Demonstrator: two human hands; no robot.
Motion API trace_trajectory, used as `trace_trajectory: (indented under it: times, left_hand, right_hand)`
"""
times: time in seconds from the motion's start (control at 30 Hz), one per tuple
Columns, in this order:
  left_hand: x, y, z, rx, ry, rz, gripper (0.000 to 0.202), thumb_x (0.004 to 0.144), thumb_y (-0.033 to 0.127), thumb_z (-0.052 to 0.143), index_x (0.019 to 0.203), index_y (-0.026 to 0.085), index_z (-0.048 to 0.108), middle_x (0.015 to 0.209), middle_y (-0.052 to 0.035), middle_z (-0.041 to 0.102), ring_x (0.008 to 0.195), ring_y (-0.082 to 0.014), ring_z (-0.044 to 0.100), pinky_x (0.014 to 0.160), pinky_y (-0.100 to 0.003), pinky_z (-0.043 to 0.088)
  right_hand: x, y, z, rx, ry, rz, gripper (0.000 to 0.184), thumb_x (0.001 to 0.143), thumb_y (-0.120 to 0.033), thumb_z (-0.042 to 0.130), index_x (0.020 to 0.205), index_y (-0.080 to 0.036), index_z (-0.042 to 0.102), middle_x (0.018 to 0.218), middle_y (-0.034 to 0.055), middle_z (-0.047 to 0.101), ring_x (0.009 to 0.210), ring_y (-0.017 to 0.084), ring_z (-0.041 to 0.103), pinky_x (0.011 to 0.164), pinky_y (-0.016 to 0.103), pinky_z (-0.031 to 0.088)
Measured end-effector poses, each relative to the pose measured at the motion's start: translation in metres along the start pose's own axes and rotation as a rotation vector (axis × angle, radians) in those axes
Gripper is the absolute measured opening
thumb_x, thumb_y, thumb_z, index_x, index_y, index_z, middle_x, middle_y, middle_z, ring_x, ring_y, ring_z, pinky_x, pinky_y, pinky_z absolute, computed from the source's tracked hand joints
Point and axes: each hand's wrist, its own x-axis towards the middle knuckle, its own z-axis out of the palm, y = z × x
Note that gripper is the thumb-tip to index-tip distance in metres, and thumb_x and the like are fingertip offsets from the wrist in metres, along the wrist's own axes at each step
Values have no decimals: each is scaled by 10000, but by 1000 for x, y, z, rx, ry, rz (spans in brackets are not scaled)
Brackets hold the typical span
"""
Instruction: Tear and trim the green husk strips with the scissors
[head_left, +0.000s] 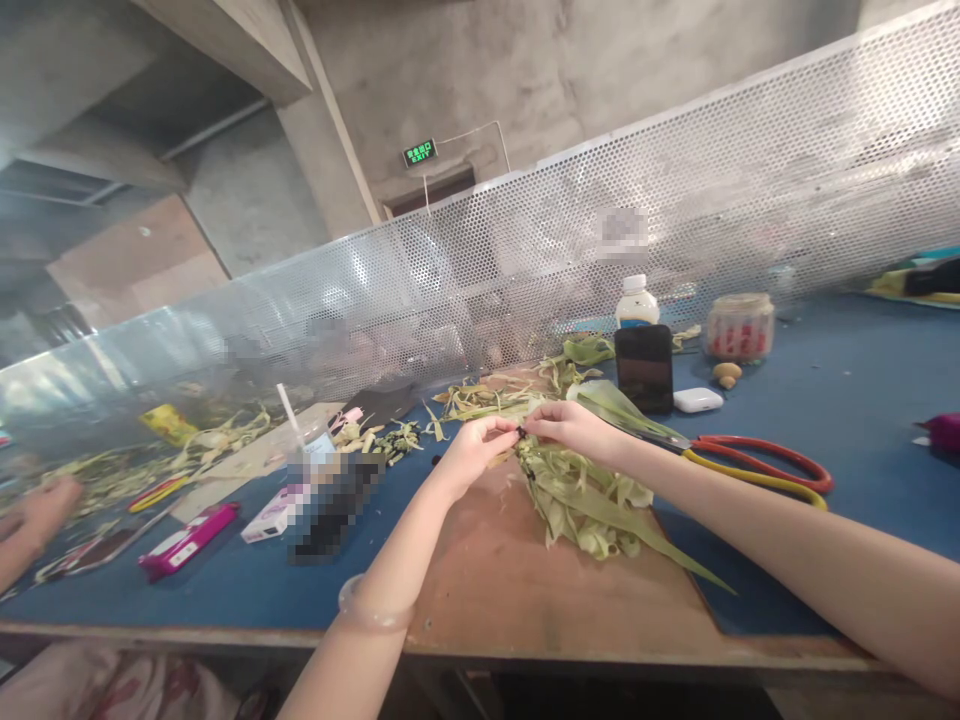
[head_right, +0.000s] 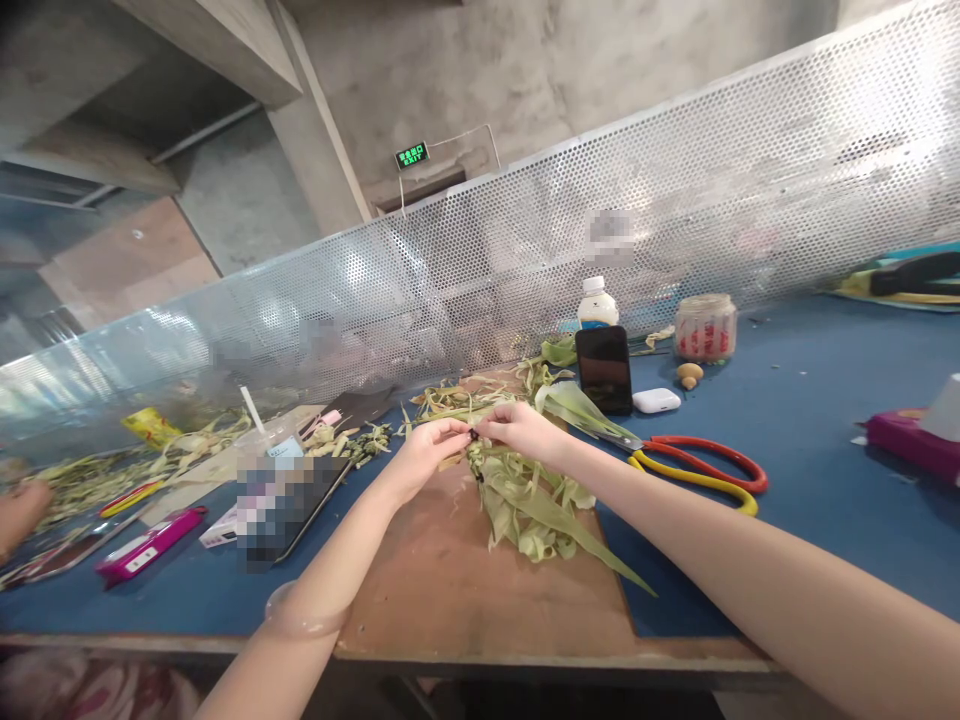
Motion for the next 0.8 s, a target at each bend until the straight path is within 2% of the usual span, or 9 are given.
trace_trajectory:
  times: [0.13, 0.3, 0.8]
  left_hand:
    - [0, -2, -1, -65, -43, -9, 257, 708, 320, 565, 886, 137, 595, 851, -41, 607, 768, -122, 542, 752, -261, 398]
    - [0, -3, -2, -59, -33, -17, 251, 698, 319, 580, 876, 142, 589, 849, -35, 599, 766, -120, 536, 745, -255, 393]
    - [0, -2, -2, -36, 8, -8, 261, 679, 340, 604, 855, 147, 596, 827, -25, 602, 759, -122, 530, 751, -253, 379]
  right_hand:
    - [0, 0, 0, 28, -3, 21, 263, 680, -392, 560, 744, -138, 589, 631, -10, 514, 560, 80, 433, 541, 208, 359]
    - [4, 6, 0, 10, -5, 16, 232, 684, -360, 558, 757, -142, 591, 634, -11, 532, 551, 77, 442, 545, 206, 375]
    - [2, 3, -2, -71, -13, -35, 229, 677, -353, 559, 735, -133, 585, 612, -22, 526, 517, 62, 403, 481, 196, 292]
